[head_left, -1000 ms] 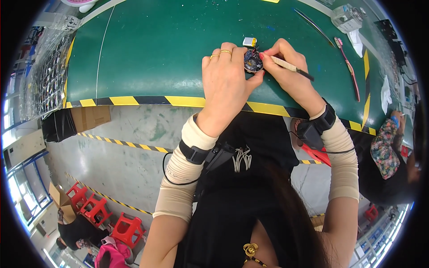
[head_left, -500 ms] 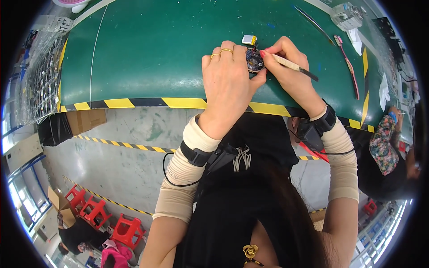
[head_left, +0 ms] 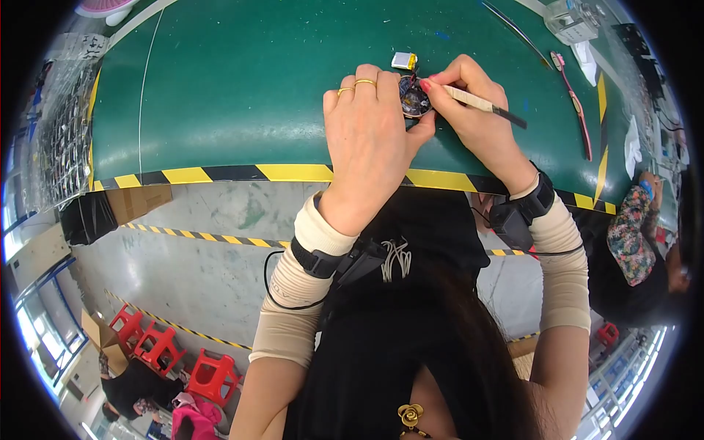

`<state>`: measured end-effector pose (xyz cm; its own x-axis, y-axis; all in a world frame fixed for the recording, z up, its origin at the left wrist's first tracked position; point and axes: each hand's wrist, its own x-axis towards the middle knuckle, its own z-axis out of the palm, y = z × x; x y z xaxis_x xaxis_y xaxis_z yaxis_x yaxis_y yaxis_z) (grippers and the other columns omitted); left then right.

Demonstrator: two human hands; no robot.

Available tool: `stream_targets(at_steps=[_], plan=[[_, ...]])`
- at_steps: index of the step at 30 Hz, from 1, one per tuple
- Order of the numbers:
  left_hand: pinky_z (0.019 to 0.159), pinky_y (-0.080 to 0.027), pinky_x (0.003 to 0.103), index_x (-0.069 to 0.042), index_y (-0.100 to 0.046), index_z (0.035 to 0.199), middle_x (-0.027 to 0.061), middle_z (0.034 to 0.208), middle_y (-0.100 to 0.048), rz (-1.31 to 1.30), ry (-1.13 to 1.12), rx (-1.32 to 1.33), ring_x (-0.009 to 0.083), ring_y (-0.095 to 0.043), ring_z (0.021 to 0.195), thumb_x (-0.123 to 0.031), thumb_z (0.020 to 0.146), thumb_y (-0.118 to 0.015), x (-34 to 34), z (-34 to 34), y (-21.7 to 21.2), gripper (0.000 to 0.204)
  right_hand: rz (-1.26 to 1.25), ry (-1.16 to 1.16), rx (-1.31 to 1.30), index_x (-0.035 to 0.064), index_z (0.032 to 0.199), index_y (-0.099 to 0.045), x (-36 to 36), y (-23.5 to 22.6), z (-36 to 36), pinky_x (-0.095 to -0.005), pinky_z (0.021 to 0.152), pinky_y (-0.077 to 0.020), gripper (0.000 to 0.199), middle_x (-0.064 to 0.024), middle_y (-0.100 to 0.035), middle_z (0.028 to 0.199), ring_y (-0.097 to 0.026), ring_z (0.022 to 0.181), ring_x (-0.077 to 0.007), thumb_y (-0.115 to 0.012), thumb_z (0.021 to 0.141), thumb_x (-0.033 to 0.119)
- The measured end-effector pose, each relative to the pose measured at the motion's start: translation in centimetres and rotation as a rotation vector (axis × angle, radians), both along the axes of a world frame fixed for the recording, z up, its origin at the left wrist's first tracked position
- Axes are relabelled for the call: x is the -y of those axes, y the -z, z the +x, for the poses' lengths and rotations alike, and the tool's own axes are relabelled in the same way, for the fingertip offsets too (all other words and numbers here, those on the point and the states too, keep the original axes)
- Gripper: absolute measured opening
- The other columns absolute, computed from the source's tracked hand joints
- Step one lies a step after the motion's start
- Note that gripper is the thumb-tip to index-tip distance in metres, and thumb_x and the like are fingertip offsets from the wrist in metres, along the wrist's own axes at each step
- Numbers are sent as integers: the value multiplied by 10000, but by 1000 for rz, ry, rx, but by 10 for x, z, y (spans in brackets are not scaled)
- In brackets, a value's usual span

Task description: The person cleans a watch component with a toothbrush, applies liquid to it using a small brush, and then uses a thin tool to press and position internal parts.

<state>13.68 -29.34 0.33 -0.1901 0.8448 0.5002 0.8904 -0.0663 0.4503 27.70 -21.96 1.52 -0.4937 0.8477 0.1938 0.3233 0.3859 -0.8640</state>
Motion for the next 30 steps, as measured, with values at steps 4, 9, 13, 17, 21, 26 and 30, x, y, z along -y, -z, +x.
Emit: stream_targets(at_steps=[4, 9, 13, 17, 21, 26, 30], plan=[[736, -412, 369, -38, -615, 980, 90, 948, -591, -25, -4, 9, 261, -595, 877, -250, 660, -830, 1, -1, 0, 440, 23, -15, -12, 17, 870, -583, 0, 0, 1, -199, 589, -431, 140, -2, -628, 755, -548, 680, -25, -710, 882, 73], [742, -414, 374, -39, -615, 986, 93, 952, -591, -18, 1, 15, 264, -593, 886, -246, 661, -830, 1, 0, 1, 442, -88, -24, -100, 20, 873, -574, -1, 1, 1, -193, 588, -430, 141, 2, -622, 753, -546, 687, -20, -704, 885, 70], [742, -414, 376, -37, -614, 990, 95, 956, -591, -26, -10, 2, 268, -592, 889, -244, 662, -828, -1, -1, 0, 443, 19, -28, 0, 21, 876, -572, 0, 2, 0, -188, 585, -426, 136, 9, -616, 746, -542, 685, -16, -700, 886, 65], [740, -414, 377, -36, -614, 987, 95, 954, -593, -19, -3, 11, 269, -592, 890, -244, 664, -825, 1, -1, 1, 438, 18, 2, -15, 20, 878, -574, -1, 2, 0, -187, 579, -423, 132, 12, -614, 742, -539, 676, -15, -699, 884, 63], [744, -414, 376, -35, -614, 986, 94, 955, -594, -17, 1, 11, 269, -593, 896, -243, 660, -827, 0, 0, 1, 441, 10, -7, -9, 21, 875, -572, 0, 0, 0, -192, 570, -425, 136, 9, -615, 739, -539, 665, -15, -700, 883, 68], [751, -415, 374, -35, -615, 991, 95, 958, -595, -35, -8, -2, 267, -594, 903, -245, 657, -830, 0, 0, 0, 450, 8, -11, 1, 24, 866, -570, 1, 0, 1, -196, 565, -423, 141, 7, -614, 733, -536, 662, -15, -702, 882, 74], [715, -399, 370, -40, -585, 930, 96, 911, -541, 35, 7, -49, 251, -571, 831, -287, 642, -836, -1, -1, 2, 454, -17, 13, -47, 26, 864, -569, -1, 1, 0, -199, 565, -420, 144, 5, -614, 728, -530, 661, -15, -703, 878, 76]])
